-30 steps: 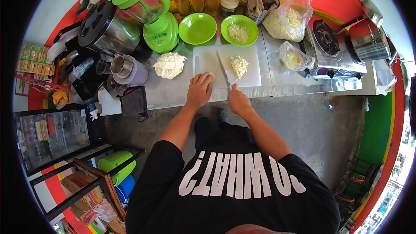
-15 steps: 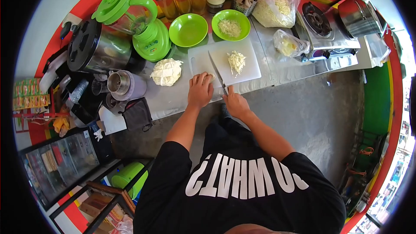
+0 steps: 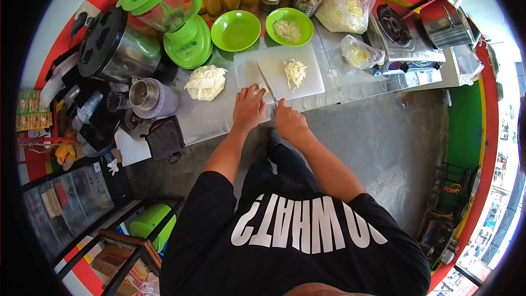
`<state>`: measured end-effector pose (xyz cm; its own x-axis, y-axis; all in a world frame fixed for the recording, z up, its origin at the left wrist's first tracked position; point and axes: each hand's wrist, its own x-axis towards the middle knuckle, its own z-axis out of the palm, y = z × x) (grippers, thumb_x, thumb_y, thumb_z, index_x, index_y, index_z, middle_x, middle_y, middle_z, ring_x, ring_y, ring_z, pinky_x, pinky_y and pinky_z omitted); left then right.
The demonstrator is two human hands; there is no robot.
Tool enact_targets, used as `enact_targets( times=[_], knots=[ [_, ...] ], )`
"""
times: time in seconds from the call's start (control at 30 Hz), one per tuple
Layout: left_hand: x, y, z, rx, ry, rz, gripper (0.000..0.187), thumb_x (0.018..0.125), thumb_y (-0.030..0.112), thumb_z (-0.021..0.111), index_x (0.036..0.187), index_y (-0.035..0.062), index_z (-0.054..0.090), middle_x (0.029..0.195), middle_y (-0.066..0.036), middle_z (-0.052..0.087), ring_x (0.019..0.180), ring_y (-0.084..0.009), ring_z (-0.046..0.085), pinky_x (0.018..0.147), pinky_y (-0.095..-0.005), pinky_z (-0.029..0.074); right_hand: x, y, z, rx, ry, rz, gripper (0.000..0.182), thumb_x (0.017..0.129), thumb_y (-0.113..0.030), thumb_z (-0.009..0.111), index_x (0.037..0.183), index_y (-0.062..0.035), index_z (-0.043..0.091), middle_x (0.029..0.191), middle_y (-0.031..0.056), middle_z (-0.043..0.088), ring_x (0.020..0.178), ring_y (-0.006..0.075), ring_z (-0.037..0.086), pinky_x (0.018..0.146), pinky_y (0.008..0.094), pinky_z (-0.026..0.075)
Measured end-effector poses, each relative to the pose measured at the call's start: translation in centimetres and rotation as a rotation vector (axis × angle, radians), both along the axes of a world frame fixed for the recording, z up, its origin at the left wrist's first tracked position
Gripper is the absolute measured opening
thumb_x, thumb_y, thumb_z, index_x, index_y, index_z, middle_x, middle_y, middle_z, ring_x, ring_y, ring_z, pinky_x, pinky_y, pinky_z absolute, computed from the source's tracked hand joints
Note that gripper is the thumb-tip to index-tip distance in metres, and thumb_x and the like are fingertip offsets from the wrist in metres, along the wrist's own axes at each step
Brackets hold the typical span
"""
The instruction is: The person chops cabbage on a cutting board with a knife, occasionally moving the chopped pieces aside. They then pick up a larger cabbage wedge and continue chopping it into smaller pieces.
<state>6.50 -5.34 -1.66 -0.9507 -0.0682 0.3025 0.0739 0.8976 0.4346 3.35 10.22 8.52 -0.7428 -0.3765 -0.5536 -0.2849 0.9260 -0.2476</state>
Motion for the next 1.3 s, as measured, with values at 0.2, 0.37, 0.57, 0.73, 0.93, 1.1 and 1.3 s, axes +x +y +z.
enact_targets(
  times=[0.2,0.37,0.57,0.73,0.93,1.1,1.3],
  knots=[
    [0.0,-0.2,-0.7,0.004,0.067,0.002,0.032,0.089,0.016,0.064,0.121,0.0110,0.064,0.128,-0.006,0.058,0.114,-0.0302,0.054,0.096,-0.0451,0.046,2.6,-0.2,-4.2,-0.016,0.093,-0.022,0.040,0.097,-0.009,0.058,0.129,0.0061,0.040,0.102,0.0273,0.074,0.099,0.0398,0.075,0.085,0.0461,0.060],
    [0.0,-0.1,-0.3,0.037,0.080,-0.004,0.031,0.088,0.016,0.065,0.118,0.0075,0.062,0.127,-0.008,0.059,0.113,-0.0308,0.055,0.096,-0.0446,0.046,0.3,-1.1,-4.5,-0.031,0.122,-0.017,0.039,0.098,-0.010,0.057,0.129,0.0063,0.039,0.104,0.0265,0.074,0.099,0.0401,0.074,0.085,0.0456,0.060],
    [0.1,-0.1,0.4,0.018,0.075,-0.012,0.031,0.087,0.015,0.065,0.117,0.0072,0.062,0.124,-0.008,0.060,0.110,-0.0307,0.056,0.094,-0.0454,0.047,2.0,0.2,-3.8,-0.066,0.060,-0.043,0.039,0.100,-0.011,0.052,0.131,0.0056,0.038,0.106,0.0286,0.073,0.099,0.0429,0.073,0.087,0.0493,0.059],
    [-0.2,-0.2,-0.5,0.045,0.062,-0.017,0.032,0.086,0.014,0.066,0.118,0.0066,0.063,0.128,-0.009,0.060,0.112,-0.0334,0.055,0.096,-0.0462,0.046,2.2,3.0,-5.3,-0.022,0.102,-0.015,0.041,0.099,-0.010,0.051,0.134,0.0035,0.037,0.101,0.0302,0.073,0.097,0.0446,0.073,0.086,0.0542,0.058],
    [0.0,0.0,0.3,0.002,0.050,-0.019,0.031,0.088,0.015,0.065,0.118,0.0075,0.064,0.127,-0.007,0.060,0.112,-0.0301,0.055,0.097,-0.0439,0.046,-2.5,6.4,-4.6,-0.028,0.137,-0.054,0.044,0.098,-0.010,0.050,0.138,0.0024,0.036,0.099,0.0296,0.073,0.094,0.0454,0.073,0.084,0.0548,0.058],
    [-0.1,-0.1,-0.2,-0.009,0.083,-0.059,0.032,0.087,0.010,0.064,0.119,0.0073,0.063,0.129,-0.006,0.062,0.118,-0.0295,0.056,0.098,-0.0444,0.045,-1.2,3.3,-3.6,-0.037,0.157,0.031,0.041,0.097,-0.008,0.053,0.134,0.0037,0.039,0.098,0.0290,0.073,0.092,0.0442,0.074,0.082,0.0521,0.059],
    [0.0,-0.4,-0.3,-0.042,0.078,-0.138,0.033,0.087,0.011,0.065,0.120,0.0076,0.063,0.132,-0.006,0.060,0.124,-0.0265,0.054,0.101,-0.0443,0.043,-1.0,2.6,-2.1,0.048,0.148,0.141,0.037,0.097,-0.010,0.055,0.129,0.0036,0.043,0.096,0.0241,0.075,0.091,0.0399,0.076,0.079,0.0467,0.061]
  ],
)
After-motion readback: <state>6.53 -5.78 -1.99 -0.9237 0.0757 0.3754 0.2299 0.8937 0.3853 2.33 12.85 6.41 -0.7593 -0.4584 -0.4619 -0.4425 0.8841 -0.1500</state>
